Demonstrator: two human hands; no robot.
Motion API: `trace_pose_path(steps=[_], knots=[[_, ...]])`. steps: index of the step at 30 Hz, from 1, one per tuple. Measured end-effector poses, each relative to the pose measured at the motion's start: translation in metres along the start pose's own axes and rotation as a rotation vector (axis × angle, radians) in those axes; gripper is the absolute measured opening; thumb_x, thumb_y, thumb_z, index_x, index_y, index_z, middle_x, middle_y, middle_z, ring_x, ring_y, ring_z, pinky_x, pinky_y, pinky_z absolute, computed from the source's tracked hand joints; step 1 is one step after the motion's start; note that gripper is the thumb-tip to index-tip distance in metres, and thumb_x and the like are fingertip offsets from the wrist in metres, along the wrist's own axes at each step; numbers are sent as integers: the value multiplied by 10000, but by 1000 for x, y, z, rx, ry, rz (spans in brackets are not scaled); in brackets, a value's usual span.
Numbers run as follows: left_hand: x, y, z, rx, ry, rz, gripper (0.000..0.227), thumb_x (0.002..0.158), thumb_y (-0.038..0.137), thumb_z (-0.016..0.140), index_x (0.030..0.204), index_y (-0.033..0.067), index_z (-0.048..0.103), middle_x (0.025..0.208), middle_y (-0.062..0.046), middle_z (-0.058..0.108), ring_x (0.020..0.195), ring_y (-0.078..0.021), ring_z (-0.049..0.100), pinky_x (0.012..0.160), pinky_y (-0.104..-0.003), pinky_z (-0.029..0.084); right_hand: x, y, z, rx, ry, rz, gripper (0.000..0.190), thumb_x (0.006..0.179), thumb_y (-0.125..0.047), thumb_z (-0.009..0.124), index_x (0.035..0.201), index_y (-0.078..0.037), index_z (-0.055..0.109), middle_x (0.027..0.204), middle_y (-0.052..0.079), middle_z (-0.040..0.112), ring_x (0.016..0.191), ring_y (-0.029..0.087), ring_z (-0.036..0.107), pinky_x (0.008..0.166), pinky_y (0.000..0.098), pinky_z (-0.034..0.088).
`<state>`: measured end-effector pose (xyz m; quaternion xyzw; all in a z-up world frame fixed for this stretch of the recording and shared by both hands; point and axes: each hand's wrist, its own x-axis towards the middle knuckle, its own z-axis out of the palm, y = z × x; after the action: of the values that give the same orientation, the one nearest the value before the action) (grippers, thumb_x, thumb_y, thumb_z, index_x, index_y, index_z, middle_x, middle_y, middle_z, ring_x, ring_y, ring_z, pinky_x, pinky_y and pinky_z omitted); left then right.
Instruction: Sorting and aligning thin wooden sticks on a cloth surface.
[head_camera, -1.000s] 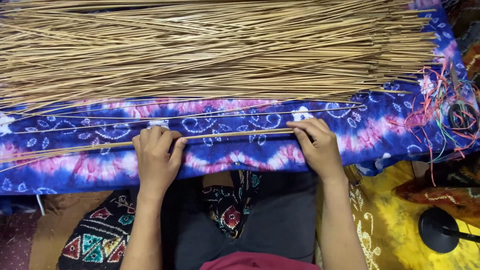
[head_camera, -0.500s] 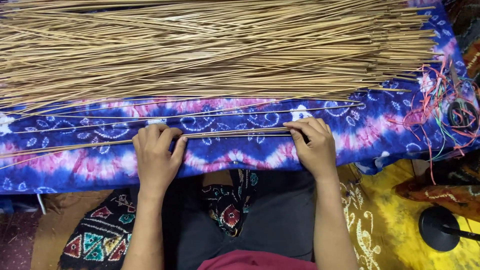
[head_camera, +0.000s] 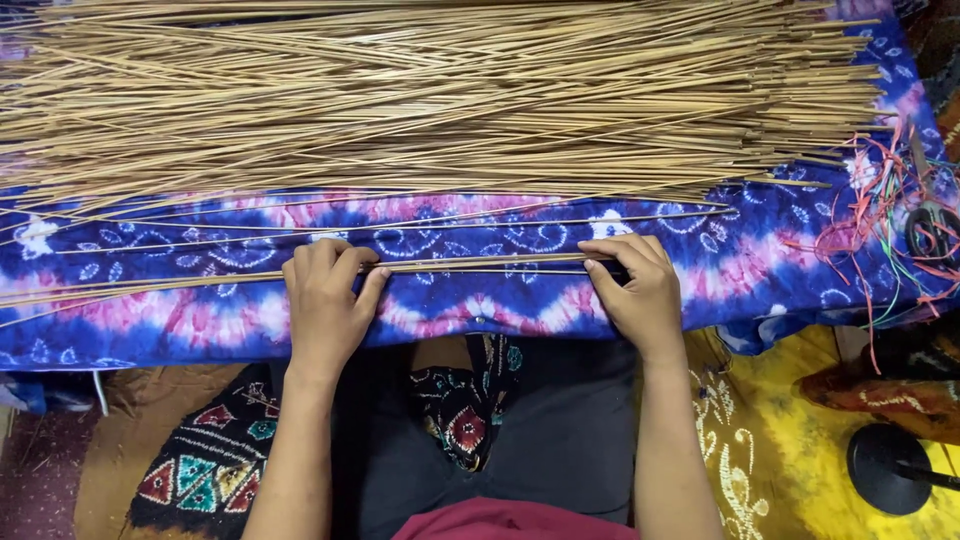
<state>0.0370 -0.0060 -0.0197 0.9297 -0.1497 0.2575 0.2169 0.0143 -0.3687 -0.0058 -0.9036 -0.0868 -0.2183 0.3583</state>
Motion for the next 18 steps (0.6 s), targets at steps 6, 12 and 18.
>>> trace_pose_path(steps=[6, 12, 18], knots=[[15, 7, -12, 154, -129, 84, 168, 890, 329, 783, 982, 215, 701, 928, 7, 601, 944, -240, 579, 923, -433, 418, 1, -5, -1, -1, 4, 30, 219, 870, -92, 780, 1047, -214, 819, 915, -3, 741, 924, 259, 658, 908, 382, 505], [14, 9, 21, -23, -116, 94, 135, 894, 267, 778, 943, 198, 673, 894, 5, 571, 910, -249, 573, 841, -417, 426, -1, 2, 3, -23, 1, 45, 182, 868, -108, 794, 992, -237, 830, 894, -29, 749, 912, 232, 669, 892, 356, 510], [14, 11, 19, -10, -70, 118, 159, 912, 228, 760, 924, 171, 612, 856, 3, 525, 880, -245, 564, 807, -393, 432, 1, -3, -1, -46, -44, 1, 153, 871, -178, 813, 1001, -258, 826, 894, -42, 748, 907, 220, 666, 898, 342, 488]])
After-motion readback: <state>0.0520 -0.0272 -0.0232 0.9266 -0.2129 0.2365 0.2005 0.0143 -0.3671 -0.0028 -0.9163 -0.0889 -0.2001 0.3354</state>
